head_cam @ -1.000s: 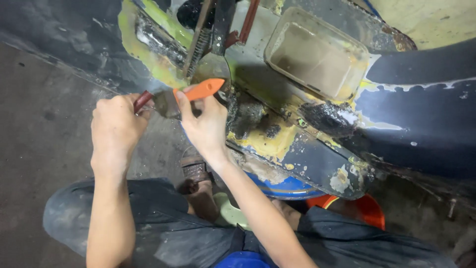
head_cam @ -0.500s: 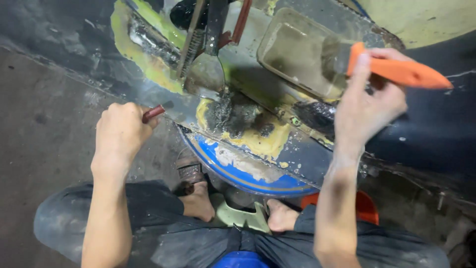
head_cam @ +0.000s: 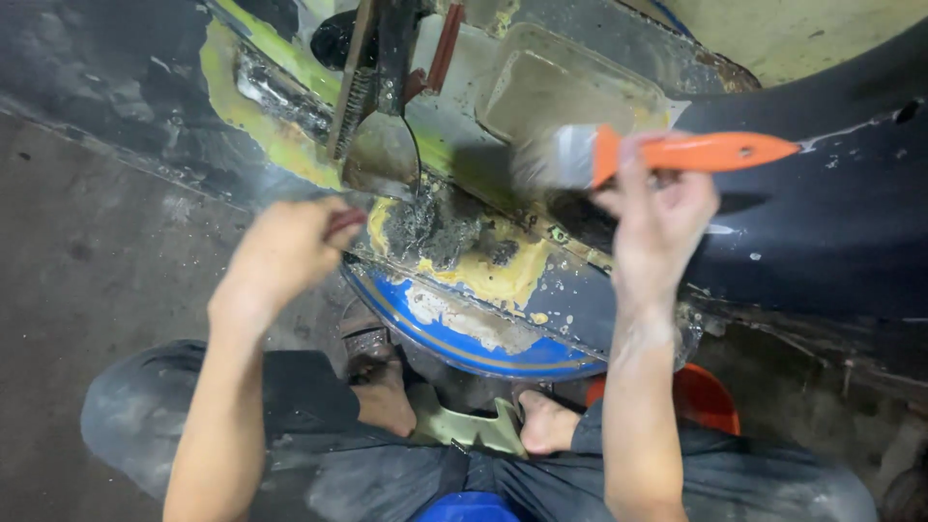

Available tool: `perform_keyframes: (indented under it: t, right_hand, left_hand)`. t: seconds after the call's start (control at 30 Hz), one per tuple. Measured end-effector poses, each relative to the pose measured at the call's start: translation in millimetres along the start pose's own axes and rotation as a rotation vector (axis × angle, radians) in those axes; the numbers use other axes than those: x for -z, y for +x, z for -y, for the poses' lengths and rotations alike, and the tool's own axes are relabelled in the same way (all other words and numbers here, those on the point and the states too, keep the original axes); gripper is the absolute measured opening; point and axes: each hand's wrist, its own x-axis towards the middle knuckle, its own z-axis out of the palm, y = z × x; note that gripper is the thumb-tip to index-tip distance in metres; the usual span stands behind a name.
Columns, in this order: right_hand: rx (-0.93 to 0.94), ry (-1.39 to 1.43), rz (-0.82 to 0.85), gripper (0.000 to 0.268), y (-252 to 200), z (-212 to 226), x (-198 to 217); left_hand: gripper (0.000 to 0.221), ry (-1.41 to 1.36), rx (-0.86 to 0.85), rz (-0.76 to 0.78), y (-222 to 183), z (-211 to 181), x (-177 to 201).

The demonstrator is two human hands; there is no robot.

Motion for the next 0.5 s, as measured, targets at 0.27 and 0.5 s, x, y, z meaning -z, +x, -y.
perform_keyframes:
  t: [0.27, 0.5]
  right_hand:
    - [0.208, -0.282, 0.398, 0.013, -42.4, -24.7, -7.1]
    - [0.226, -0.33, 0.271, 0.009, -69.0, -63.3, -0.5]
  left_hand:
    - [0.024, -0.045, -0.379, 0.116, 16.8, -29.2, -52.4]
    - [0.044, 0.007, -0.372, 0.063, 38.6, -22.2, -80.7]
